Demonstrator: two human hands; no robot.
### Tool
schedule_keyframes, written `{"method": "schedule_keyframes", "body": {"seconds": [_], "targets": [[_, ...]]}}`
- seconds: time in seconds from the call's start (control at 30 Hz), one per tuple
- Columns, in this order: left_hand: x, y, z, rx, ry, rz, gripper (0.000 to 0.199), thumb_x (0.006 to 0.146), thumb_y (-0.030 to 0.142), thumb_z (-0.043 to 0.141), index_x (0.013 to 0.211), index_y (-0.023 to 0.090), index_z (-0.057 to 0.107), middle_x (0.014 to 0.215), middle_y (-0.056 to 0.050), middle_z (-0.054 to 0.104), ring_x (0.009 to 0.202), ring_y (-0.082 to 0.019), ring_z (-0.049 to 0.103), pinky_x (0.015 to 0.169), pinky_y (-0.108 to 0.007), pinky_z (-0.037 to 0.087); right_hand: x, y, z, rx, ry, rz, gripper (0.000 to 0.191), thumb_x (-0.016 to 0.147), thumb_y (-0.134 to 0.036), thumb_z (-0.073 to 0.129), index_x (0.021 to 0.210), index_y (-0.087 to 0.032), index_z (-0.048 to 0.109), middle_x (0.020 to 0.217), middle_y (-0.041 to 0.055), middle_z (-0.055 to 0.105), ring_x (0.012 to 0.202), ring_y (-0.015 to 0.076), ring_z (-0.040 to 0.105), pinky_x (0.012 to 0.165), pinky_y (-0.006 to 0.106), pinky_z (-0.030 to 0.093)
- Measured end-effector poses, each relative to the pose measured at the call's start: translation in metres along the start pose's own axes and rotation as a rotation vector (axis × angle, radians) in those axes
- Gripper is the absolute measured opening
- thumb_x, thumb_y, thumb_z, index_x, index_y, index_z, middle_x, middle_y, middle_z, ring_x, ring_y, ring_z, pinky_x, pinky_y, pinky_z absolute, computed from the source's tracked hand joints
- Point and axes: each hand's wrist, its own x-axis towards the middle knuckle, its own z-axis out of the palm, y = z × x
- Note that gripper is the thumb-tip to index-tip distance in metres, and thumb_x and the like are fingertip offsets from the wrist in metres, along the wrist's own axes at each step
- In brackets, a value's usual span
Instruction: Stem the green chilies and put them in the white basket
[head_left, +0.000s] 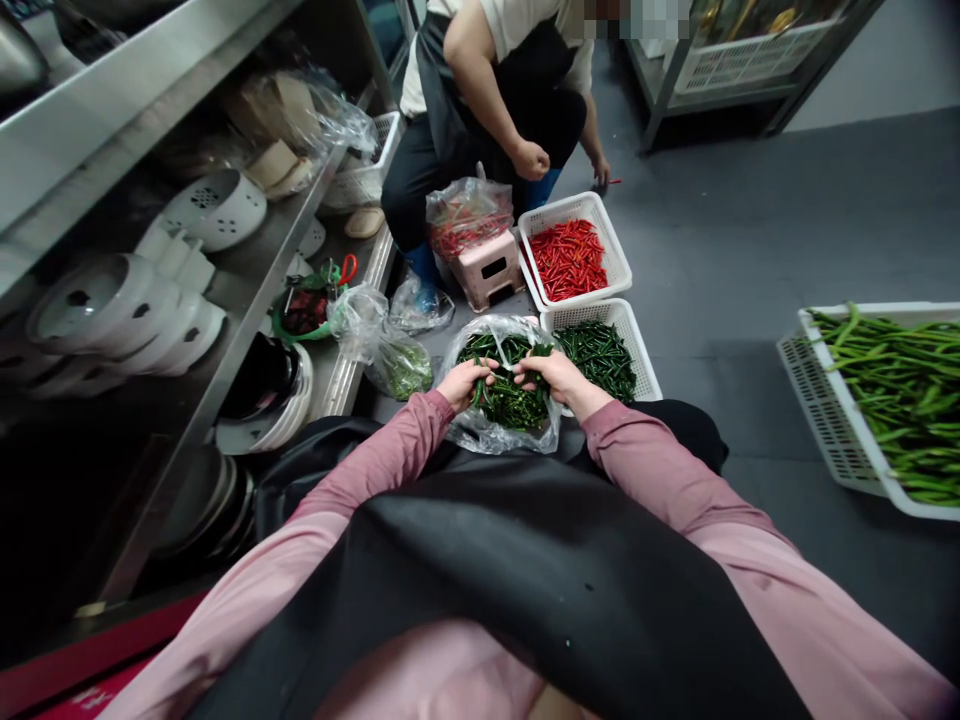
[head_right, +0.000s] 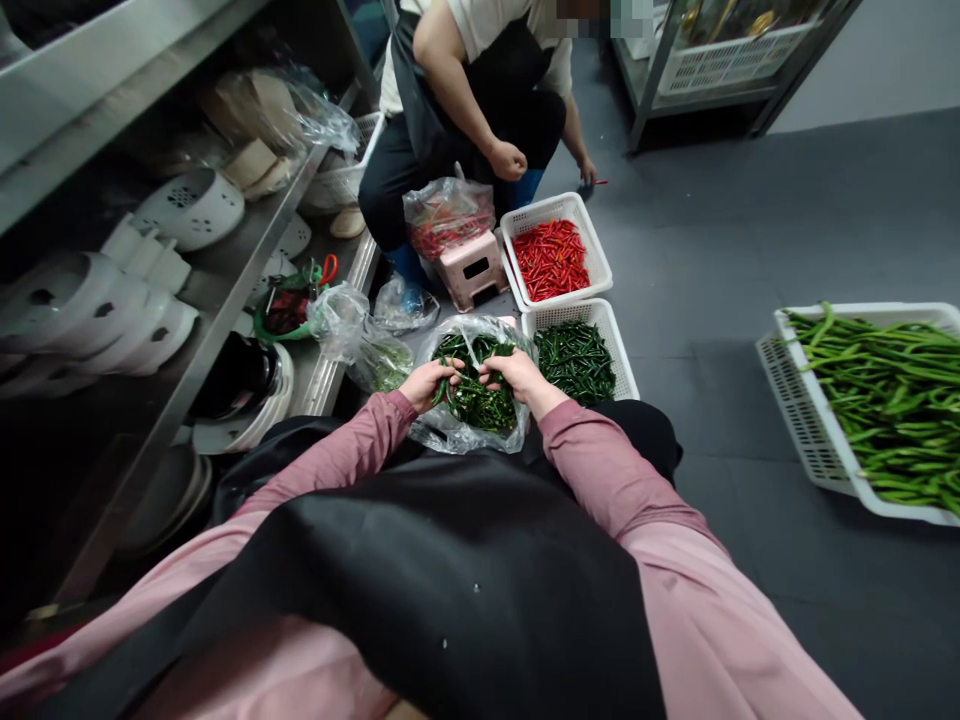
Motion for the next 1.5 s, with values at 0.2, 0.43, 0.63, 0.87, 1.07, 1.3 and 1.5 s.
{"method": "schedule_keyframes", "body": {"seconds": [0.2,0.43,0.63,0.87,1.07,1.3,1.5], "targets": [[0.009,-0.007,0.007,0.162,0.100,0.062,0.017,0.076,0.028,0.062,0.079,0.015,0.052,0.054,0.004,0.051,0.037,-0.004,0.041,0.038,-0.017,0.029,-0.009,0.017,0.011,-0.427,-0.119,-0.139,0.015,0.063,-0.024,0.067,0.066,-0.014,0.056,0.049,-0.0039,0.051,0.042,0.0077,0.044,0.041,0.020,0.034],[0.013,-0.027,0.024,0.239,0.285,0.099,0.009,0.081,0.023,0.055,0.078,0.015,0.052,0.055,0.004,0.051,0.039,-0.004,0.041,0.037,-0.016,0.026,-0.003,0.041,0.016,-0.358,-0.068,0.016,0.014,0.062,-0.019,0.067,0.069,-0.016,0.056,0.048,-0.0057,0.050,0.041,0.0081,0.042,0.043,0.021,0.034],[0.021,-0.032,0.029,0.298,0.386,0.215,0.011,0.081,0.026,0.052,0.076,0.016,0.051,0.059,0.005,0.050,0.042,-0.006,0.043,0.043,-0.018,0.034,0.000,0.043,0.011,0.051,-0.182,0.249,0.014,0.072,-0.024,0.064,0.070,-0.016,0.052,0.051,-0.0028,0.053,0.042,0.0084,0.045,0.043,0.022,0.038],[0.025,-0.021,0.031,0.490,0.470,0.318,0.015,0.079,0.026,0.055,0.071,0.014,0.057,0.060,0.001,0.054,0.054,-0.010,0.049,0.056,-0.022,0.042,0.000,0.037,0.008,-0.009,-0.214,0.136,0.021,0.063,-0.024,0.074,0.070,-0.016,0.056,0.053,-0.0015,0.053,0.040,0.0076,0.042,0.039,0.022,0.036],[0.013,-0.006,0.024,0.181,0.348,0.176,0.024,0.085,0.036,0.050,0.083,0.013,0.057,0.057,0.004,0.047,0.038,-0.004,0.037,0.038,-0.017,0.030,0.000,0.024,-0.001,-0.001,-0.234,0.054,0.023,0.062,-0.020,0.074,0.079,-0.014,0.060,0.062,0.0006,0.059,0.041,0.0059,0.043,0.038,0.020,0.034],[-0.002,-0.006,0.022,0.257,0.102,0.133,0.030,0.073,0.042,0.064,0.072,0.015,0.052,0.053,0.005,0.045,0.038,-0.004,0.037,0.037,-0.018,0.027,0.002,0.026,-0.010,-0.033,-0.260,0.009,0.023,0.060,-0.021,0.076,0.076,-0.014,0.061,0.064,0.0016,0.058,0.045,0.0066,0.045,0.039,0.020,0.034],[0.005,-0.013,0.019,0.737,0.307,0.510,0.022,0.069,0.031,0.066,0.064,0.016,0.051,0.055,0.005,0.048,0.053,-0.007,0.044,0.053,-0.020,0.036,-0.004,0.030,-0.001,-0.002,-0.220,0.129,0.018,0.061,-0.020,0.071,0.071,-0.014,0.057,0.058,-0.0008,0.057,0.040,0.0063,0.042,0.038,0.020,0.033]]}}
